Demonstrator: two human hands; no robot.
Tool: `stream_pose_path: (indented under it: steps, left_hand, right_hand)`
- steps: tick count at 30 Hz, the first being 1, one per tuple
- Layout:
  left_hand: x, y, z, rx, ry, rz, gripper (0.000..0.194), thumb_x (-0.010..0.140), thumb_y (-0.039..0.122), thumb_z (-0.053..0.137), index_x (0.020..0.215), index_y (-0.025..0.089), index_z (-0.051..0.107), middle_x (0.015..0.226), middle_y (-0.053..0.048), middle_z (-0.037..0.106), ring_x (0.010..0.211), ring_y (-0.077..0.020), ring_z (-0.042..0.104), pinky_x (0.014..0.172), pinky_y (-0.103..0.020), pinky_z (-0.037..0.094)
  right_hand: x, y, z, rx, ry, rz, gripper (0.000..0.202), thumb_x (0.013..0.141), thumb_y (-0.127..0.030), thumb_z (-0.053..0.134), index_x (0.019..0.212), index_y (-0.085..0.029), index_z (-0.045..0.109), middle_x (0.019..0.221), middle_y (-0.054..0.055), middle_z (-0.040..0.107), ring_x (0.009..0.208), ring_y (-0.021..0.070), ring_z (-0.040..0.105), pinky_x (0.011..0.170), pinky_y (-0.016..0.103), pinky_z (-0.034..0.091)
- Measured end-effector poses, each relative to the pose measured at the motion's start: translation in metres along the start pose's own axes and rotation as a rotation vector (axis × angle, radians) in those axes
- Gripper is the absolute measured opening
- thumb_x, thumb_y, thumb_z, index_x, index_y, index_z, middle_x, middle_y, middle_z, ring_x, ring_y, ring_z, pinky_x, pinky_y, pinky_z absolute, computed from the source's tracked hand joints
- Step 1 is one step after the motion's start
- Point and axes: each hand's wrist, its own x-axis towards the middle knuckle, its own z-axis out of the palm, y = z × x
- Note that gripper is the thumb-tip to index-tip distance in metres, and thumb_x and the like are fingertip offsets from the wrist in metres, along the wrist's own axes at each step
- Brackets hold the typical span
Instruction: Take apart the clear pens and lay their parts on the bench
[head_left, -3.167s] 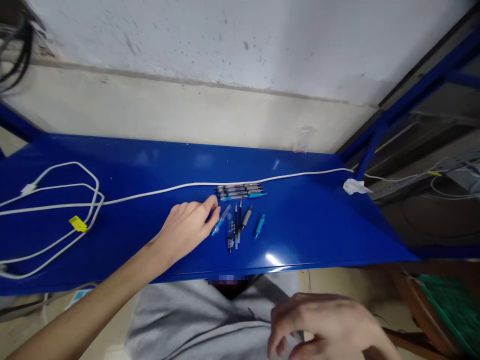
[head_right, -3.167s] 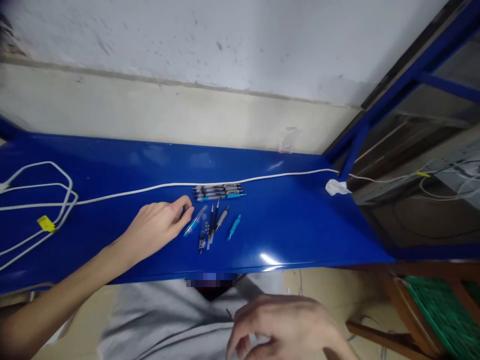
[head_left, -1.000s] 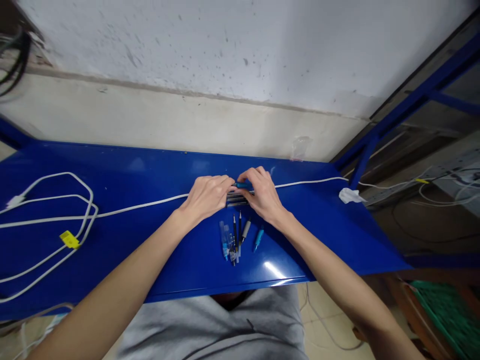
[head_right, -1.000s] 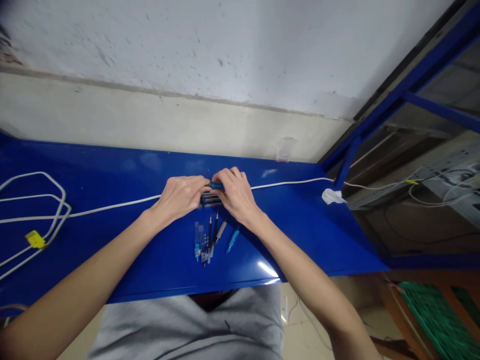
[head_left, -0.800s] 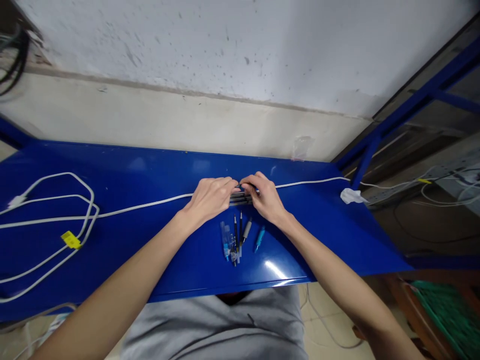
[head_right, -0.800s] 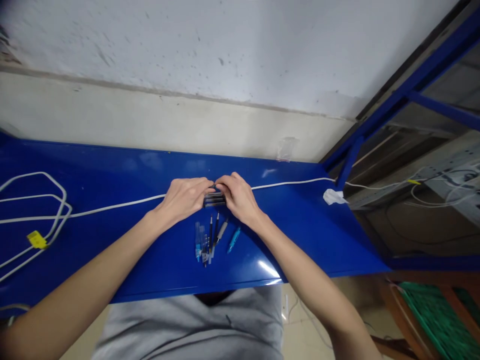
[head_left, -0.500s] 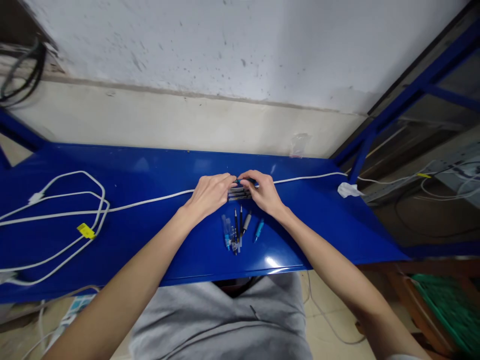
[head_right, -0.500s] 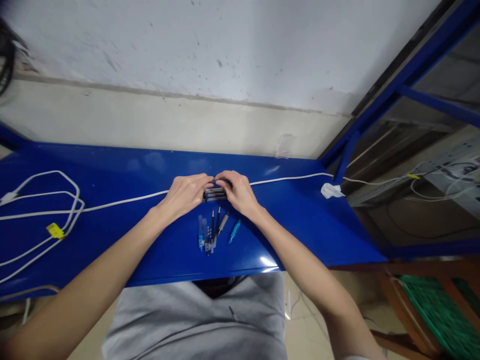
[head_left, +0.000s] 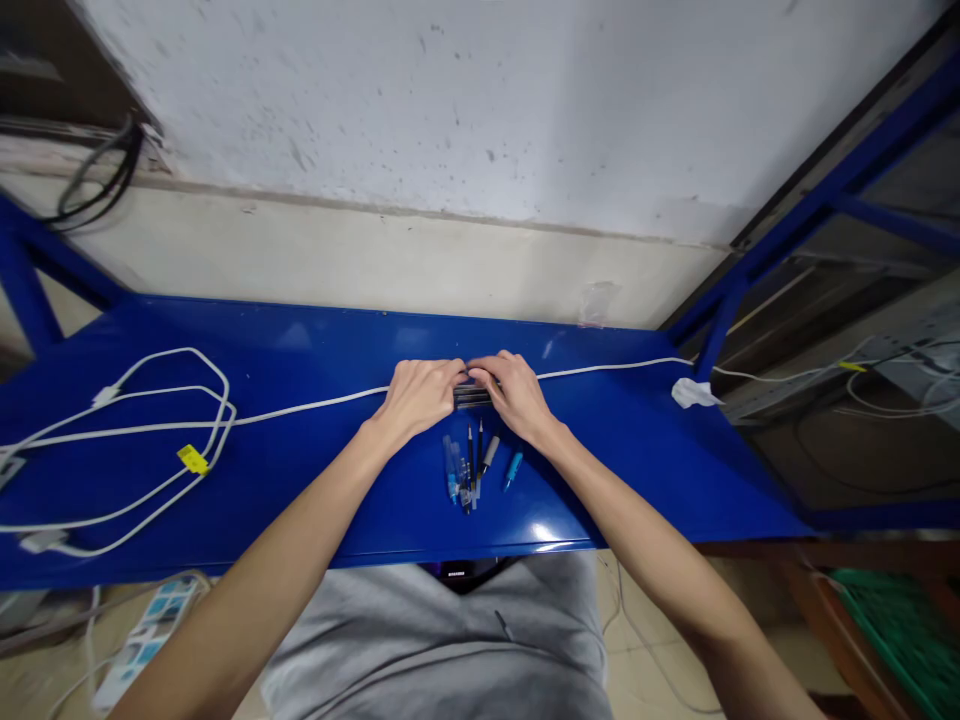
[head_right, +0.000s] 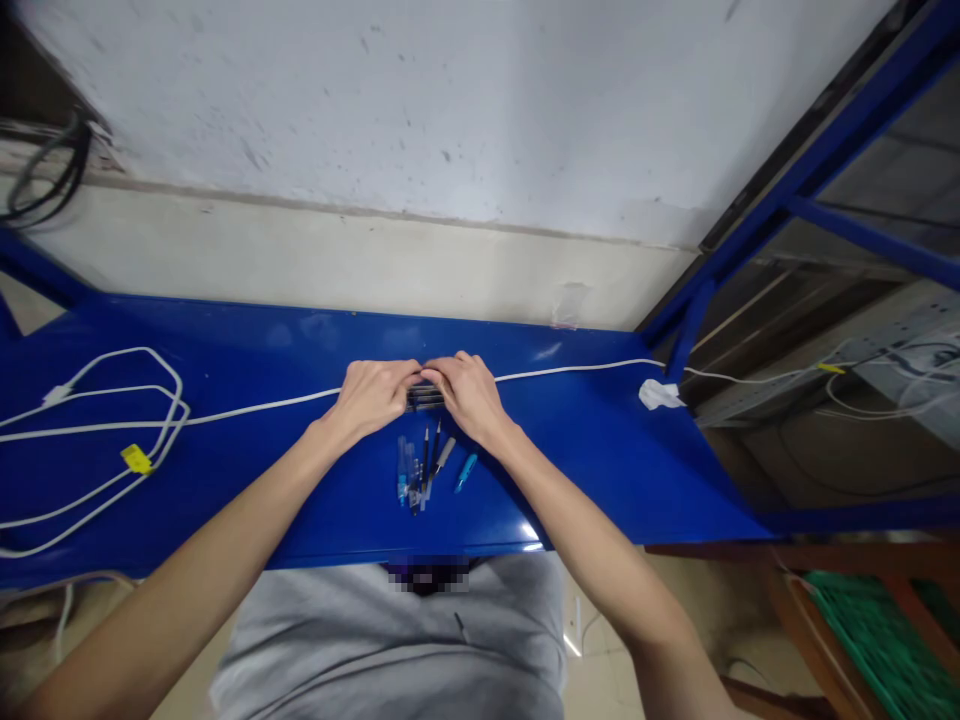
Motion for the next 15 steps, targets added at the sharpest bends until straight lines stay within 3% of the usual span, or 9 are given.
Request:
stream_pose_path:
  steps: [2,4,6,10,13,15]
  left_hand:
    - [0.0,0.0,-0.002,0.028,-0.032,-0.009,0.028,0.101,0.025,0.044,0.093,0.021,0.07,0.09,-0.008,0.079,0.083,-0.0255,0.073,0.061,-0.032,0.027]
    - [-0.001,0.001,-0.002,0.035,-0.044,-0.027,0.029,0.103,0.027,0.043,0.096,0.021,0.071,0.089,-0.008,0.079,0.082,-0.026,0.073,0.061,-0.032,0.028]
    - [-0.002,0.0,0.0,-0.002,-0.02,-0.031,0.03,0.104,0.028,0.042,0.11,0.023,0.071,0.096,-0.008,0.079,0.086,-0.0259,0.074,0.062,-0.031,0.032]
    - [-0.002,-0.003,0.005,-0.072,0.072,0.057,0.043,0.102,0.017,0.04,0.139,0.026,0.06,0.113,-0.008,0.076,0.098,-0.024,0.072,0.071,-0.032,0.043]
    - [-0.002,-0.005,0.007,-0.01,0.134,0.132,0.043,0.098,0.009,0.038,0.13,0.02,0.065,0.108,-0.01,0.072,0.103,-0.0251,0.067,0.08,-0.035,0.047]
    - [-0.002,-0.004,0.006,0.009,0.167,0.152,0.035,0.101,0.014,0.039,0.122,0.018,0.067,0.105,-0.011,0.07,0.102,-0.0251,0.065,0.082,-0.036,0.047]
  right_hand:
    - [0.0,-0.001,-0.001,-0.029,-0.009,-0.012,0.027,0.108,-0.029,0.047,0.099,-0.02,0.07,0.093,0.007,0.073,0.088,0.0228,0.057,0.085,0.037,0.043]
    - [-0.001,-0.001,-0.004,-0.008,0.069,-0.058,0.022,0.105,-0.021,0.047,0.097,-0.02,0.067,0.097,0.008,0.071,0.093,0.0237,0.057,0.087,0.038,0.044]
    - [-0.001,0.001,-0.007,-0.017,0.124,-0.095,0.019,0.103,-0.015,0.046,0.101,-0.02,0.065,0.102,0.009,0.068,0.098,0.0247,0.056,0.088,0.038,0.045]
    - [-0.001,0.003,-0.011,-0.237,0.057,-0.112,0.029,0.1,-0.007,0.039,0.113,-0.02,0.063,0.104,0.011,0.065,0.099,0.027,0.054,0.092,0.042,0.043]
    - [-0.002,-0.002,-0.011,-0.405,-0.016,-0.136,0.043,0.096,-0.001,0.035,0.124,-0.02,0.061,0.104,0.011,0.063,0.102,0.0285,0.051,0.101,0.045,0.04]
    - [-0.003,-0.007,-0.01,-0.461,-0.062,-0.138,0.045,0.095,0.0,0.034,0.125,-0.018,0.062,0.105,0.013,0.061,0.102,0.0294,0.049,0.098,0.044,0.041]
